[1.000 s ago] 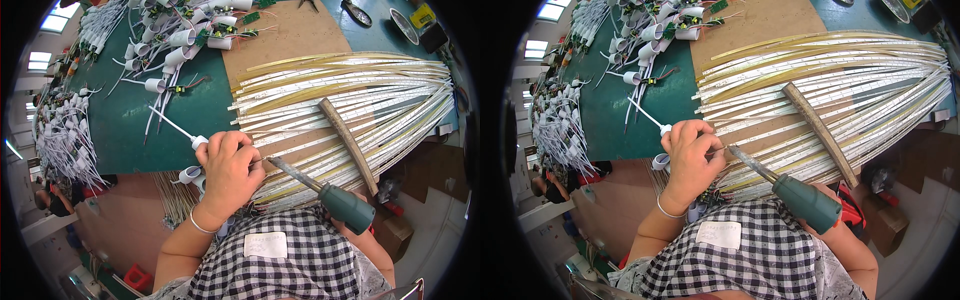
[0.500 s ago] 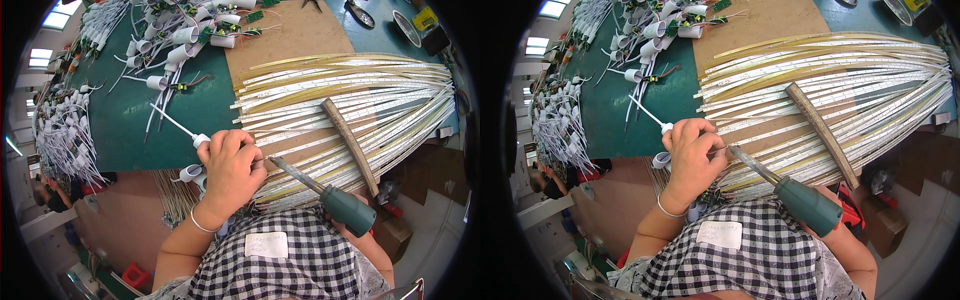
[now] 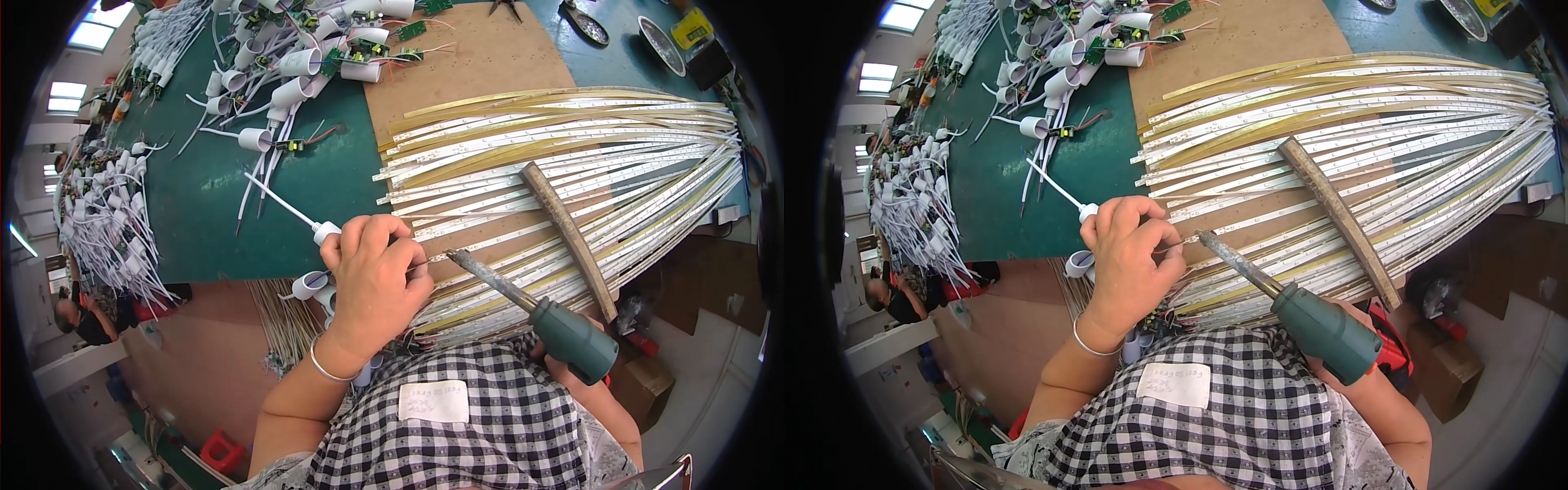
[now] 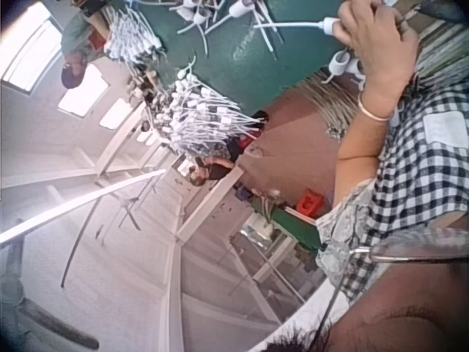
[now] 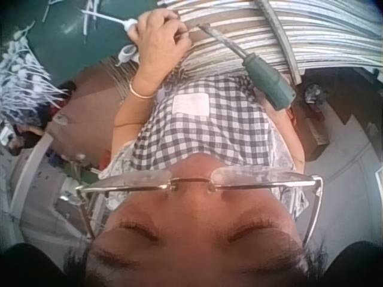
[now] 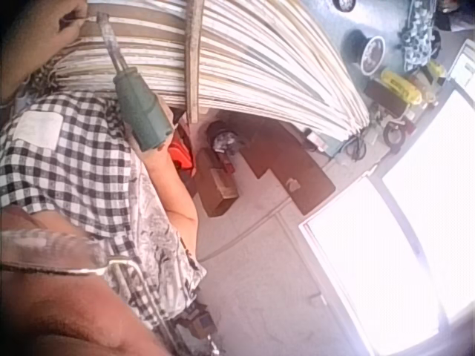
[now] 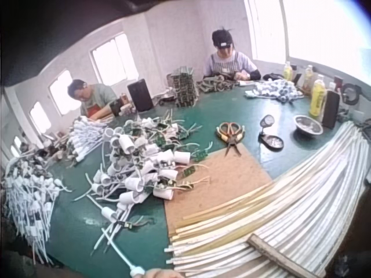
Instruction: The recorder is assembling LED strips by attaching wires and applying glue.
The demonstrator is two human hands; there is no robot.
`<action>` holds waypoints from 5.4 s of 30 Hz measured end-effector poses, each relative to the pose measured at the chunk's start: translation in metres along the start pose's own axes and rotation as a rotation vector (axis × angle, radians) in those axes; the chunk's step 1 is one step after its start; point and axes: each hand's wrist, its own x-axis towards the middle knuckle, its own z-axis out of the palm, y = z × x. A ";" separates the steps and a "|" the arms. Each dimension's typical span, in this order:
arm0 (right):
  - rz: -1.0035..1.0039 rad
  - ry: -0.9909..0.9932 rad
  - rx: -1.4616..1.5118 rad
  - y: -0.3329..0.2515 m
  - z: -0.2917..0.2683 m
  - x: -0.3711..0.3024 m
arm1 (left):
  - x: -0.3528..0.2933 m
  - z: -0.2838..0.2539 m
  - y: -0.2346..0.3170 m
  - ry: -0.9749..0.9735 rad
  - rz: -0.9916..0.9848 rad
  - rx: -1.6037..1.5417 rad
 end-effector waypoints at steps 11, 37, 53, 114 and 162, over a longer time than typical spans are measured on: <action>0.045 0.027 0.079 0.001 0.002 -0.004 | 0.000 0.000 0.000 0.001 -0.005 0.007; 0.109 0.024 0.108 0.000 -0.001 -0.011 | -0.004 -0.001 -0.004 0.022 0.021 -0.078; -0.059 -0.050 0.002 -0.003 0.000 0.010 | 0.005 -0.005 -0.003 -0.002 0.059 0.011; 0.111 0.274 0.460 0.018 0.017 -0.027 | 0.087 -0.022 -0.127 0.310 0.256 0.655; 0.117 0.050 0.288 -0.014 0.002 0.012 | 0.023 -0.021 -0.043 -0.006 0.400 0.028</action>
